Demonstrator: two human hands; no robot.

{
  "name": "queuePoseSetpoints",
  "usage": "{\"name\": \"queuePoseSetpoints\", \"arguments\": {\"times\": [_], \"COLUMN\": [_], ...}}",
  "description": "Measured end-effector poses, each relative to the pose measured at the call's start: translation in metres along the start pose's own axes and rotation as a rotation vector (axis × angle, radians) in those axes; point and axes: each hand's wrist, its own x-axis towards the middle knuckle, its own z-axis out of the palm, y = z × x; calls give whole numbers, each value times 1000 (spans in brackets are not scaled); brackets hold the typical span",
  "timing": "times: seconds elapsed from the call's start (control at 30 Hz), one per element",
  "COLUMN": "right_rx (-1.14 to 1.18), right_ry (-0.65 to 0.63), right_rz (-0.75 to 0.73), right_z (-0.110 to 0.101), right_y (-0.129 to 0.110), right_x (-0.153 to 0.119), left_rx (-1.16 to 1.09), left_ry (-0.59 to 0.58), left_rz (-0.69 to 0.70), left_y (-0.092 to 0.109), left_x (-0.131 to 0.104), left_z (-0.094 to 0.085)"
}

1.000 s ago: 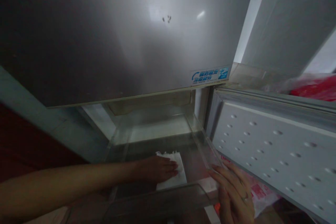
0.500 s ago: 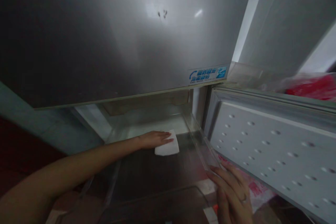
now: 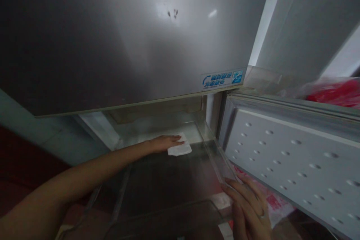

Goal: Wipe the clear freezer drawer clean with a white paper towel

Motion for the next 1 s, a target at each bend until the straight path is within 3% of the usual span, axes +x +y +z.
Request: {"name": "queuePoseSetpoints", "arguments": {"times": [0.13, 0.23, 0.4, 0.5, 0.6, 0.8, 0.9, 1.0], "right_rx": [40, 41, 46, 53, 48, 20, -1, -5], "right_ry": [35, 37, 8, 9, 23, 10, -6, -9], "right_rz": [14, 27, 21, 19, 25, -3, -7, -6], "right_z": [2, 3, 2, 2, 2, 1, 1, 1], "right_y": [-3, -5, -2, -2, -4, -1, 1, 2], "right_x": [3, 3, 2, 3, 4, 1, -3, -6], "left_rx": [72, 135, 184, 213, 220, -2, -60, -40], "left_ry": [-6, 63, 182, 190, 163, 119, 185, 233], "left_rz": [191, 353, 433, 435, 381, 81, -50, -82], "left_y": [42, 74, 103, 95, 69, 7, -2, 0], "left_x": [-25, -44, -57, -52, -40, -10, -2, -1], "left_z": [5, 11, 12, 13, 12, -10, -22, -28]}}
